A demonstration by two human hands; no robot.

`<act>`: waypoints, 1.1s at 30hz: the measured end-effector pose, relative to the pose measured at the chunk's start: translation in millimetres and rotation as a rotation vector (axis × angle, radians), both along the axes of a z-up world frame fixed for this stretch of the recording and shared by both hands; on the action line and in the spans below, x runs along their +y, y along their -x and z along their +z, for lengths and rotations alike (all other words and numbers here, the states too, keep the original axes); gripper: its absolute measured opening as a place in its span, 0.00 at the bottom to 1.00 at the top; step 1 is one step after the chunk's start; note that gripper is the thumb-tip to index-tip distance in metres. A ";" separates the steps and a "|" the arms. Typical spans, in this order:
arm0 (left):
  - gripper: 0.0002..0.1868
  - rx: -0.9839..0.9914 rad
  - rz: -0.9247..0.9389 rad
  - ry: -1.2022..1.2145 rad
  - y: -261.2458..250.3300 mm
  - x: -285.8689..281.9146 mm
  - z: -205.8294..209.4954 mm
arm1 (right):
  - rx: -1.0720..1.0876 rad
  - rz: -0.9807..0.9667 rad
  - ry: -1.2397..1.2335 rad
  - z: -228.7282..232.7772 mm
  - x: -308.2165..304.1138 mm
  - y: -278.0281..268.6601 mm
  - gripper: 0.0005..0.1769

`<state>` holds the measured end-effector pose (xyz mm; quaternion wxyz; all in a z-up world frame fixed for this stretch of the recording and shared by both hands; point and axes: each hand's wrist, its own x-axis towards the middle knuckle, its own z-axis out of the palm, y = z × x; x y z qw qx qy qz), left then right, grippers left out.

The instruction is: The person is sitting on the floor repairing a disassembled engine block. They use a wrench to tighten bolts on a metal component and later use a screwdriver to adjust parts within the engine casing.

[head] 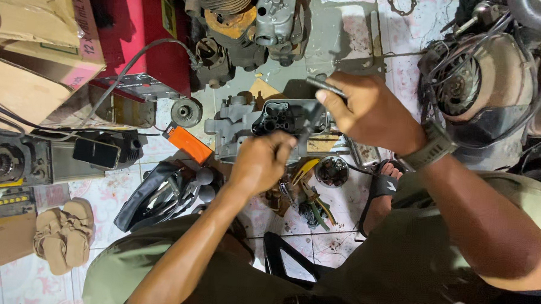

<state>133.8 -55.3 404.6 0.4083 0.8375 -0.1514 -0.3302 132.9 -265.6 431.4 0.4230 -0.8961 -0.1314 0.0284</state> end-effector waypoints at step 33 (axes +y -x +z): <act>0.14 -0.388 0.332 0.355 -59.1 16.3 -36.6 | -0.136 -0.009 0.061 -45.2 36.4 -31.5 0.09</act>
